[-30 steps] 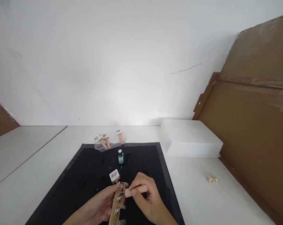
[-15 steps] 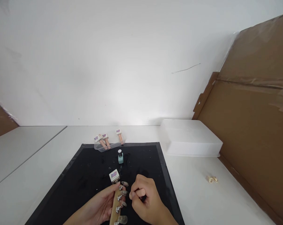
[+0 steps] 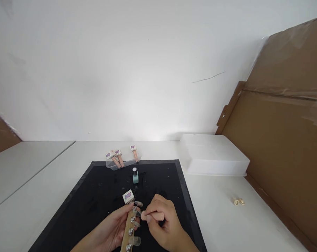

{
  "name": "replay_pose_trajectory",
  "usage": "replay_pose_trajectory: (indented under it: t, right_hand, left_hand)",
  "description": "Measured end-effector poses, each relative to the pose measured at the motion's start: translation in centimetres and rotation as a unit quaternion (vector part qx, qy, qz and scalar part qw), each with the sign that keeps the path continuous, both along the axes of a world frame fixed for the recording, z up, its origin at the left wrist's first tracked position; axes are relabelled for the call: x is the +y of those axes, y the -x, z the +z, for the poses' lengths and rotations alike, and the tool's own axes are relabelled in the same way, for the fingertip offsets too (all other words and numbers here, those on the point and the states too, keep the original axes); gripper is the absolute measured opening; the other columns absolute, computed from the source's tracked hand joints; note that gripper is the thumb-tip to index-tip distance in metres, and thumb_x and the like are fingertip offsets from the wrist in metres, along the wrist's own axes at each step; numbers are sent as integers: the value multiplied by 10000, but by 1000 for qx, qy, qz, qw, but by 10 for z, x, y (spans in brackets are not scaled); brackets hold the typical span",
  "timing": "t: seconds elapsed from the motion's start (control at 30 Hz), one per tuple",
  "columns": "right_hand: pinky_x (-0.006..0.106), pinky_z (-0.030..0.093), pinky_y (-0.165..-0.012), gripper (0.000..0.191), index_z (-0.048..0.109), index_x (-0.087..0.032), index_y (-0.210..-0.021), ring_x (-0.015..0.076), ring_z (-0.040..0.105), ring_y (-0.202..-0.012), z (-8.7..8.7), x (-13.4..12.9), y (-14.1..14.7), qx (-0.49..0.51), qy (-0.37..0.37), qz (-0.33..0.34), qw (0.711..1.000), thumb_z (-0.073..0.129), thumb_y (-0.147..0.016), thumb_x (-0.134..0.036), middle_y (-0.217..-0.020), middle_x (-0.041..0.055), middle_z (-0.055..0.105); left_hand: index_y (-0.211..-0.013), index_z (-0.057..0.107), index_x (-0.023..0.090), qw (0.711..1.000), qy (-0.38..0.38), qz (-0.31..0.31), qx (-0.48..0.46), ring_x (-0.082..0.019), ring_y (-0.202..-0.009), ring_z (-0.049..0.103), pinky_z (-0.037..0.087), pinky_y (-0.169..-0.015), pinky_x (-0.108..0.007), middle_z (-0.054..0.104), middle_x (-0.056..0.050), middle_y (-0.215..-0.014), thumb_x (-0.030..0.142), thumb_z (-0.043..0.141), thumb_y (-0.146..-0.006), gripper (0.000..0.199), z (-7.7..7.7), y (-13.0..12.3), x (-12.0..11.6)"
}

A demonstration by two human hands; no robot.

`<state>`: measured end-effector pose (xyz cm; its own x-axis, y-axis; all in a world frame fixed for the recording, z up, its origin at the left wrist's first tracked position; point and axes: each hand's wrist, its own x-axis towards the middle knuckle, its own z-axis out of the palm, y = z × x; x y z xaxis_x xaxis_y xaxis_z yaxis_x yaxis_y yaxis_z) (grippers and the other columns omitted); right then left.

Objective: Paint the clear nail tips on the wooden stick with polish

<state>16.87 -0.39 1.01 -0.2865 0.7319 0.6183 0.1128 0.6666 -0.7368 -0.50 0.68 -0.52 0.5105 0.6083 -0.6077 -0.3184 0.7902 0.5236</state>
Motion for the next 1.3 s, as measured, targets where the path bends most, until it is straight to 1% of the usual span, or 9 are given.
replay_pose_trajectory:
  t: [0.23, 0.37, 0.5, 0.6, 0.7, 0.8, 0.93, 1.17, 1.3]
  right_hand:
    - [246, 345, -492, 169, 552, -180, -655, 140, 478, -522, -4, 1, -1, -39, 6, -32, 999, 474, -725, -47, -584, 8, 528]
    - [239, 315, -468, 185, 511, -182, -583, 127, 447, -483, -4, 1, -1, -22, 31, -54, 998, 474, -713, -55, -553, -12, 486]
    - [248, 352, -514, 210, 532, -186, -616, 142, 489, -542, -3, 1, -1, 41, 73, -62, 995, 463, -801, -115, -598, -3, 519]
    - [255, 360, -535, 164, 573, -194, -689, 150, 495, -568, -2, 1, -1, 72, 84, -37, 993, 486, -825, -164, -620, -2, 541]
    - [261, 370, -542, 124, 605, -195, -747, 156, 503, -582, -1, 1, -1, 73, 90, -7, 993, 510, -827, -190, -645, 8, 558]
    - [270, 380, -548, 109, 618, -191, -769, 163, 513, -596, 1, 1, 0, 56, 75, -3, 996, 523, -821, -178, -659, 21, 579]
    - [267, 380, -531, 131, 604, -189, -720, 159, 507, -571, 4, 1, 1, 34, 56, -19, 998, 515, -801, -135, -636, 19, 577]
    - [261, 367, -519, 226, 544, -179, -578, 149, 500, -535, -3, 2, 1, 20, 86, -78, 993, 484, -786, -111, -586, 0, 525]
    - [256, 368, -533, 213, 557, -181, -623, 148, 501, -555, -5, 3, 0, 58, 100, -64, 991, 473, -815, -140, -604, -3, 528]
  left_hand:
    - [-833, 587, 140, 1000, -8, -6, -9, -52, -481, 483, 296, -432, -143, 591, -15, -623, 401, 500, -753, 286, -4, 1, 0]
    - [-804, 585, 134, 1000, -15, -12, -5, -55, -494, 487, 309, -450, -153, 587, -17, -628, 402, 512, -744, 284, -2, 3, -1]
    - [-805, 579, 134, 1000, -18, -12, -6, -57, -492, 484, 304, -445, -159, 576, -11, -617, 400, 503, -748, 282, -1, 4, -2]
    - [-820, 575, 141, 1000, -11, -7, -3, -58, -485, 480, 297, -438, -160, 561, 3, -602, 395, 505, -746, 274, -2, 4, -2]
    - [-822, 572, 143, 1000, -4, -8, 6, -57, -470, 469, 294, -432, -160, 561, 4, -599, 400, 502, -745, 277, -3, 3, -1]
    - [-813, 569, 134, 1000, -4, -3, 0, -52, -469, 463, 296, -435, -154, 568, -4, -605, 400, 518, -737, 281, -4, 2, 0]
    - [-810, 569, 131, 1000, -4, 7, -6, -47, -465, 456, 294, -436, -147, 573, -9, -605, 391, 528, -733, 275, -5, 2, 0]
    - [-776, 564, 127, 1000, -12, 5, -22, -26, -424, 403, 262, -405, -130, 557, -1, -587, 405, 516, -740, 284, -4, 3, -2]
    - [-792, 559, 129, 1000, -12, 7, -25, -30, -434, 414, 248, -394, -127, 553, -2, -587, 406, 506, -748, 285, -4, 3, -1]
